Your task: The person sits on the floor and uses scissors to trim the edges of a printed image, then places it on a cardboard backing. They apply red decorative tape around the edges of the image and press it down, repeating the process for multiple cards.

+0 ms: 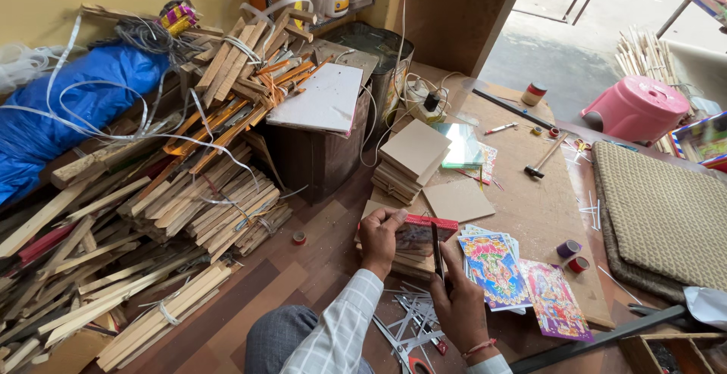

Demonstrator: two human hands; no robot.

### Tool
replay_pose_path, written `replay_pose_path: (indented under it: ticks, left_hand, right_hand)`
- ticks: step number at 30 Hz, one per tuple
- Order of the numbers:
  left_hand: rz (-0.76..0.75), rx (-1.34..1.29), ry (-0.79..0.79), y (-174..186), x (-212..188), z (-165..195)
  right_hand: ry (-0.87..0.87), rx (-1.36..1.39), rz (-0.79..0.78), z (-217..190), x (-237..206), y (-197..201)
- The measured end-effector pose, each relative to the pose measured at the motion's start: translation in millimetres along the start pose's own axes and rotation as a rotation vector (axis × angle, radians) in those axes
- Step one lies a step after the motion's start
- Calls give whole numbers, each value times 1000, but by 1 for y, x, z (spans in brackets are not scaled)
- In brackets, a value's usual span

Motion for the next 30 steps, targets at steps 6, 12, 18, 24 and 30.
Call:
replay_pose_path:
  ticks: [6,12,18,24,30]
  left_hand:
    - [-20,-26,11,0,0,-1]
    - [-35,-53,16,1,1,-4]
    - [-29,-39,-14,2,-1,-11]
    - [-28,-78,-30,-1,0,-18]
    - [-34,-53,-44,0,-3,-15]
  right_hand:
    - [-5,-12,1,3,-1,-2]
    - [49,-22,-5,4,7,1]
    - [-31,-17,-85,-6,22,12]
    - [-43,-146,-58,-19,1,2]
    - [120,-261,-58,-27,-2,-8]
Point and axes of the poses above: each hand's wrist, its own x-axis towards the middle knuckle, its own y-axis out of the back of the hand, z = x × y, the point moved 2 cm from there along x, towards the middle knuckle, and after that the axes turned 9 degrees about y, right-handed, at the moved point
